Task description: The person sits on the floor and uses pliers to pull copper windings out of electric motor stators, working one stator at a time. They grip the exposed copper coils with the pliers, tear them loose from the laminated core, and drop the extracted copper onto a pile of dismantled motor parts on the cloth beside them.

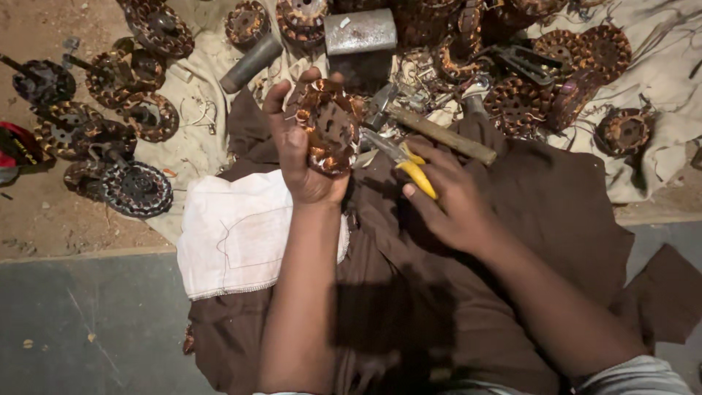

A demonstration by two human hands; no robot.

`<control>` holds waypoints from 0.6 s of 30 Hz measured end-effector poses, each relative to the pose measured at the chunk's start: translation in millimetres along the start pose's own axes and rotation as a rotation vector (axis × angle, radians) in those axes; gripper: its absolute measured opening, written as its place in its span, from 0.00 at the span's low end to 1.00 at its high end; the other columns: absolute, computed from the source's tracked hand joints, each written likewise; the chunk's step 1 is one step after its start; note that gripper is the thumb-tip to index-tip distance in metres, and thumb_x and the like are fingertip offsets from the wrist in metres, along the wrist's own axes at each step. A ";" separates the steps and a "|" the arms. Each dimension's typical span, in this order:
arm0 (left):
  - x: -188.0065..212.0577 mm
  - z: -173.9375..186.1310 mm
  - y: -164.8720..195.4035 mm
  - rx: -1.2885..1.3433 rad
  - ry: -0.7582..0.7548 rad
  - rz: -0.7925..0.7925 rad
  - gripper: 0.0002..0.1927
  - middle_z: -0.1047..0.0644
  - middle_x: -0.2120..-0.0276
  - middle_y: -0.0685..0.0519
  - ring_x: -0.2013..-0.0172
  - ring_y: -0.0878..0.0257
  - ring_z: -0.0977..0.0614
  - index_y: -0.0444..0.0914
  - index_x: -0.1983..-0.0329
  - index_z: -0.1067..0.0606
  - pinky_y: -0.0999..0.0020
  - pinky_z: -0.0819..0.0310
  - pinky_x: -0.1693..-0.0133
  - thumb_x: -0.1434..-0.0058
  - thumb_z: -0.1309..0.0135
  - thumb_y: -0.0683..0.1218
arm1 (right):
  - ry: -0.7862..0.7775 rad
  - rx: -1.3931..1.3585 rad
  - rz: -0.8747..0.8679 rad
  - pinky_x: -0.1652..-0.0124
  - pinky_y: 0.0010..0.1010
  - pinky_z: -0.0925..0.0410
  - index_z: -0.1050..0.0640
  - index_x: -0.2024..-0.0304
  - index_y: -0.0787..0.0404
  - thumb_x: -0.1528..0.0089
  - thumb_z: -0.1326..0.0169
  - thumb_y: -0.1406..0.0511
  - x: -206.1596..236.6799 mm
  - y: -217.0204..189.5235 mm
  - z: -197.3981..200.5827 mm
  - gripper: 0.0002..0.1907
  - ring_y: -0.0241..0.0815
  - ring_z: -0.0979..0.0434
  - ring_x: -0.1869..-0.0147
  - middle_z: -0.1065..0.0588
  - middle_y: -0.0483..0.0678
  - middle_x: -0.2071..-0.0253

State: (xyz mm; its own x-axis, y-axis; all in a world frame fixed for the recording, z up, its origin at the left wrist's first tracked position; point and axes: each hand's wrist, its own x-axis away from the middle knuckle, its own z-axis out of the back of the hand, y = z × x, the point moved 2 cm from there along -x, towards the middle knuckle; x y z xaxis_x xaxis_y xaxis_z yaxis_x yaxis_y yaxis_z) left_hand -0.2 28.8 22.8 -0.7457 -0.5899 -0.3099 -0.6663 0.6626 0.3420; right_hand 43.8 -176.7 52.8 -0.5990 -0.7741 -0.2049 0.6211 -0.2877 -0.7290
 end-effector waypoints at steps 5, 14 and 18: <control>0.4 -0.7 -0.2 -0.217 -0.047 -0.014 0.26 0.30 0.36 0.42 0.36 0.50 0.27 0.37 0.33 0.33 0.53 0.25 0.36 0.33 0.40 0.42 | -0.020 -0.035 -0.021 0.39 0.44 0.34 0.24 0.48 0.69 0.34 0.44 0.66 -0.3 -5.1 -3.4 0.15 0.62 0.27 0.35 0.29 0.63 0.37; 6.4 3.5 -9.3 0.035 0.019 0.056 0.21 0.30 0.35 0.44 0.34 0.46 0.28 0.41 0.35 0.31 0.43 0.27 0.37 0.29 0.43 0.48 | 0.058 -0.152 -0.105 0.58 0.35 0.29 0.21 0.58 0.70 0.34 0.42 0.64 4.7 11.6 -11.9 0.11 0.50 0.19 0.57 0.22 0.55 0.59; 9.7 3.6 -10.9 0.240 0.054 0.135 0.21 0.30 0.34 0.49 0.32 0.46 0.30 0.47 0.34 0.29 0.37 0.31 0.35 0.29 0.45 0.54 | -0.015 -0.530 -0.281 0.64 0.32 0.35 0.23 0.64 0.70 0.29 0.43 0.60 14.1 35.1 -25.9 0.17 0.40 0.28 0.64 0.27 0.49 0.67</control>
State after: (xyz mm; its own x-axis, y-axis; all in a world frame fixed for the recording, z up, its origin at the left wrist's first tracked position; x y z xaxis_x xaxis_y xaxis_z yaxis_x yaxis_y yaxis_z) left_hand -0.1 17.6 12.8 -0.8310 -0.5083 -0.2262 -0.5459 0.8234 0.1552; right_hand 44.1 -183.2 7.4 -0.6942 -0.7181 0.0491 0.1008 -0.1646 -0.9812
